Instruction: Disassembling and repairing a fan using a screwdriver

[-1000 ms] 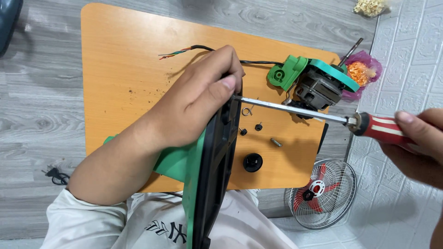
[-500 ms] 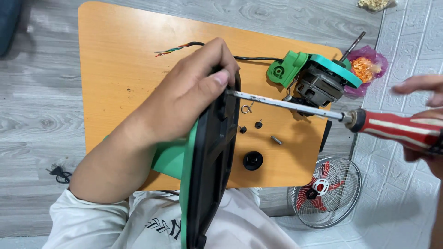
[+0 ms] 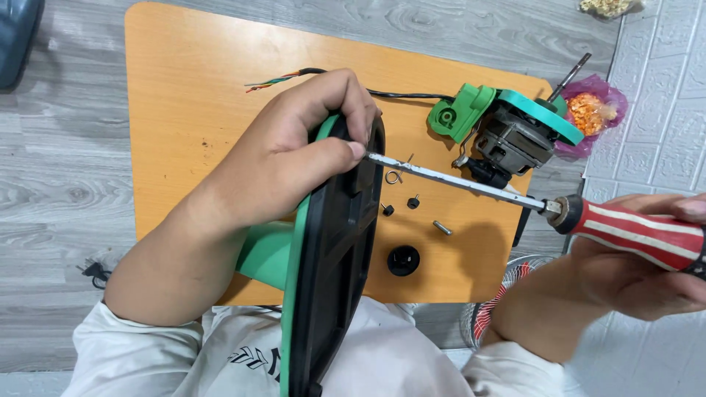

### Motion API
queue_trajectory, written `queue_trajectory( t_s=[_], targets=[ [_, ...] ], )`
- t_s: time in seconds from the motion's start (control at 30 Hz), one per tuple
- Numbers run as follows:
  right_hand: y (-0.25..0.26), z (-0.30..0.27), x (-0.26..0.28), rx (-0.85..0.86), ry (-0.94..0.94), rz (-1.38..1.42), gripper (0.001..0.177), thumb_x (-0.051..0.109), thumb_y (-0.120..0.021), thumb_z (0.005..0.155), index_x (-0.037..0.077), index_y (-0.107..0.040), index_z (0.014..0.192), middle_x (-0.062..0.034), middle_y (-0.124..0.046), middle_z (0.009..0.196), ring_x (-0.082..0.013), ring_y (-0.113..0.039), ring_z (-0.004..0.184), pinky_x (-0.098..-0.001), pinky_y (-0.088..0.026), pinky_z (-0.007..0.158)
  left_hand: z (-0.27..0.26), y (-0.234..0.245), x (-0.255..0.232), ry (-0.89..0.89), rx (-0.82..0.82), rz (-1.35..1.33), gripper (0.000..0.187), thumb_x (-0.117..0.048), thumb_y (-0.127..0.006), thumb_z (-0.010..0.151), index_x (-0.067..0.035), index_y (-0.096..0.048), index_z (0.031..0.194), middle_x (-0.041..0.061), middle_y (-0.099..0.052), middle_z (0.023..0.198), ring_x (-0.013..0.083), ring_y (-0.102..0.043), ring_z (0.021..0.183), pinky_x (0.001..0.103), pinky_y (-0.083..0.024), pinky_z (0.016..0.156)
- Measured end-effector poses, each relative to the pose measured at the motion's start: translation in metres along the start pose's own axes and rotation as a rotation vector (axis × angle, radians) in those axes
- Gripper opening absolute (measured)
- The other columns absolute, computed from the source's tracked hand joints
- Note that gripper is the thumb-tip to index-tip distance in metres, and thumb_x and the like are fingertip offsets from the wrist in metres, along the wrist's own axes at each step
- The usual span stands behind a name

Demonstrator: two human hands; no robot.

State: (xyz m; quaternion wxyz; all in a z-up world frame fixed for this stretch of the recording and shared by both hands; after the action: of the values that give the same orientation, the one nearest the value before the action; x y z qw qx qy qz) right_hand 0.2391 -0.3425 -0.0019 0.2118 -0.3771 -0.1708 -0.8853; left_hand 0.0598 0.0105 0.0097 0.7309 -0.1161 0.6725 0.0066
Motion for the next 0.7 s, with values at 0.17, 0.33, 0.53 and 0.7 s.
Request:
queue_trajectory(
  t_s=[0.17,0.33,0.53,0.7],
  targets=[
    [-0.020,0.013,0.012,0.189,-0.031,-0.092,0.054,0.052,-0.033,0.105,0.011,-0.040,0.140,-0.0130,-0.046,0.126,-0.0271,-0.052,0.086,-0.0419,-0.053,0.074,0.000,0.002,0.002,0.006,-0.005,0.019,0.006,-0.005,-0.051,0.087,-0.007,-0.049,0.093,0.008,-0.056,0.095,0.0201,-0.055,0.092,0.030,-0.046,0.087],
    [-0.004,0.005,-0.001,0.110,-0.032,-0.016,0.051,0.048,-0.048,0.107,0.003,-0.043,0.129,-0.0158,-0.051,0.126,-0.0288,-0.060,0.079,-0.0447,-0.059,0.075,0.001,0.002,-0.001,0.021,-0.030,0.051,0.007,-0.008,-0.050,0.085,-0.006,-0.050,0.091,0.009,-0.057,0.097,0.0202,-0.054,0.091,0.030,-0.045,0.086],
    [-0.004,-0.002,0.007,0.102,-0.102,-0.184,0.059,0.066,-0.035,0.109,0.013,-0.038,0.134,-0.0104,-0.049,0.136,-0.0333,-0.060,0.086,-0.0311,-0.051,0.069,-0.001,-0.001,-0.008,0.008,-0.024,0.109,0.010,-0.007,-0.047,0.083,-0.005,-0.049,0.092,0.011,-0.057,0.099,0.0234,-0.055,0.094,0.033,-0.046,0.088],
    [-0.048,0.025,0.028,-0.078,-0.019,-0.786,0.056,0.049,-0.026,0.121,-0.005,-0.036,0.107,-0.0271,-0.053,0.090,-0.0317,-0.048,0.062,-0.0412,-0.044,0.051,-0.002,-0.006,-0.019,-0.028,-0.003,0.168,0.012,-0.009,-0.047,0.078,-0.005,-0.049,0.089,0.010,-0.055,0.096,0.0239,-0.051,0.092,0.033,-0.043,0.087]
  ],
)
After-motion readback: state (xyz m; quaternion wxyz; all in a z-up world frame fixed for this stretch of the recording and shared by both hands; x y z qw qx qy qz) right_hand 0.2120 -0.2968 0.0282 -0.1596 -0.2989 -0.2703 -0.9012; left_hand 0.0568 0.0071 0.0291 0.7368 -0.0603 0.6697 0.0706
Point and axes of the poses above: each hand's wrist, its own z-axis towards the middle knuckle, its own y-axis out of the back of the hand, x = y × z, the point moved 6 cm from there along z, towards the middle knuckle
